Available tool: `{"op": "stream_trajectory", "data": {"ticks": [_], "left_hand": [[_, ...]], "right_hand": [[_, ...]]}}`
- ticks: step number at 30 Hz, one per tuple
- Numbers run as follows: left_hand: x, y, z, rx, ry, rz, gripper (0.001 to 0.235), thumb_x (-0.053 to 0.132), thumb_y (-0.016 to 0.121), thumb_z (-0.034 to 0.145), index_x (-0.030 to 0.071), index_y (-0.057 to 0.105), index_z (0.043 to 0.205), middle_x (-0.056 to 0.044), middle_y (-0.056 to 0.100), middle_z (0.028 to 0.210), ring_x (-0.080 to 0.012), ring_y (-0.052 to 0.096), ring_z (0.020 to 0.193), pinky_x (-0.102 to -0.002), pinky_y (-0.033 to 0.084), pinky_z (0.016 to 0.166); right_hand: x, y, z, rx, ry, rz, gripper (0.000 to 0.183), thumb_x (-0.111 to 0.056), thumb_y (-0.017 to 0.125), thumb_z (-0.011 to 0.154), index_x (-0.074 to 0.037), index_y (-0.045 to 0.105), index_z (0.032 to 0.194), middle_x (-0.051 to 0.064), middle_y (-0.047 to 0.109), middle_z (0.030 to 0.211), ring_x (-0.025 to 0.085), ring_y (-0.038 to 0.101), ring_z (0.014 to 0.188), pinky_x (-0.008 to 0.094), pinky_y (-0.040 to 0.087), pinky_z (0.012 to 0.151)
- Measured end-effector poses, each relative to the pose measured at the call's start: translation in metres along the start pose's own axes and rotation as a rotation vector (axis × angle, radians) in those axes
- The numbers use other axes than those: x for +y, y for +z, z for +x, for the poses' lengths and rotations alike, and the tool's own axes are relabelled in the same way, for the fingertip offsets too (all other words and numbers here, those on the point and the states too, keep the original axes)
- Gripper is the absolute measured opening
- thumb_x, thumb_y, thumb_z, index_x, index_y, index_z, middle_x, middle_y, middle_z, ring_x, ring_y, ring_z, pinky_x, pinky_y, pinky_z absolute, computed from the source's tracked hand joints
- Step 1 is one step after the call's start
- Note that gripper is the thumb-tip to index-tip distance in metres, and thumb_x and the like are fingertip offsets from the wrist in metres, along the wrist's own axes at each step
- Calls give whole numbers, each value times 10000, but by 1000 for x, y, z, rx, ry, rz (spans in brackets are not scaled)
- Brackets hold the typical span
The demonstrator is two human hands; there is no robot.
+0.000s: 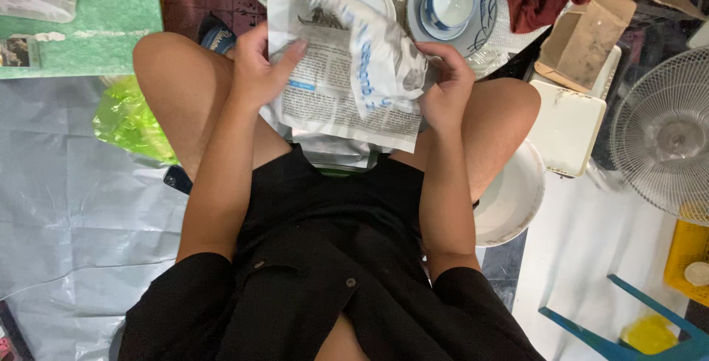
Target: The person sits cross-legged and repeatedly folds newspaper sheets into small packets by hand. They handle each sheet individually, folding it multiple times, then place the folded packet aside. The person also briefly picks up and sets down a small bowl.
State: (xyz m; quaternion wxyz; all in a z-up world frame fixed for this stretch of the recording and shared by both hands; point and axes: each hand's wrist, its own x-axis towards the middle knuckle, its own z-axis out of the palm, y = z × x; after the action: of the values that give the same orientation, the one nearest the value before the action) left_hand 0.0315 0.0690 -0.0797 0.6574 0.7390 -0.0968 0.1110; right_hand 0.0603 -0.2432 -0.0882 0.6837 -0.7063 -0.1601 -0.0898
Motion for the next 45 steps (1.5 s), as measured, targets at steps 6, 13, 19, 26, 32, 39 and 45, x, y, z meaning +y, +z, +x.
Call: {"op": "stream_trajectory", "data": {"ticks": [6, 13, 19, 26, 32, 39, 45], "left_hand": [[-4, -2, 1, -10, 142, -248, 299, 3, 677, 1076, -43, 556, 1346, -62, 676, 1230, -97, 619, 1149, -286, 505, 1057], [-24, -17, 1, -63, 179, -98, 111, -97, 785, 944, -3, 729, 927, -113, 725, 1110, -176, 685, 1020, -272, 528, 872], [-25, -19, 3, -50, 147, -131, 147, -115, 780, 907, -2, 701, 858, -126, 729, 1182, -186, 681, 1078, -263, 525, 899], [-10, -22, -2, -27, 117, -92, 121, -112, 775, 891, -9, 717, 865, -163, 678, 1376, -221, 692, 1208, -284, 549, 996], [-10, -27, -6, -68, 196, -24, 119, -119, 797, 871, -20, 732, 870, -161, 667, 1362, -235, 677, 1210, -276, 531, 991], [-17, -33, -1, 22, -15, 11, 245, -165, 542, 945, -36, 731, 859, -138, 736, 1318, -192, 710, 1090, -277, 541, 881], [28, -19, -4, 165, 345, 415, 184, 27, 674, 1030, -21, 689, 1206, -152, 697, 1255, -347, 674, 1136, -411, 537, 1032]], "right_hand": [[-8, -3, -2, -9, 206, 79, 190, 77, 711, 915, 20, 683, 1094, 84, 726, 1110, 161, 678, 1047, 301, 542, 959], [0, -3, 4, -6, 143, 204, 36, 33, 736, 891, 27, 706, 910, 126, 733, 1132, 207, 680, 1067, 306, 529, 976], [4, -7, 8, -28, 39, 126, 86, 37, 731, 884, 15, 650, 863, 121, 673, 1249, 202, 639, 1164, 298, 490, 1024], [0, -9, 6, 90, 311, 353, 200, -44, 522, 998, -18, 719, 983, 146, 734, 1259, 212, 667, 1179, 300, 499, 1072], [-2, -8, 2, -216, 260, 194, 469, 20, 694, 971, -67, 488, 1383, 118, 629, 1368, 164, 598, 1236, 314, 562, 971], [-4, 0, -1, 21, 145, 157, 508, 152, 733, 986, -41, 487, 1388, 121, 688, 1192, 182, 668, 1139, 312, 572, 974], [-10, 12, -5, -111, -93, -22, 530, 194, 724, 978, -38, 504, 1400, 116, 680, 1153, 190, 684, 1109, 301, 568, 971]]}}
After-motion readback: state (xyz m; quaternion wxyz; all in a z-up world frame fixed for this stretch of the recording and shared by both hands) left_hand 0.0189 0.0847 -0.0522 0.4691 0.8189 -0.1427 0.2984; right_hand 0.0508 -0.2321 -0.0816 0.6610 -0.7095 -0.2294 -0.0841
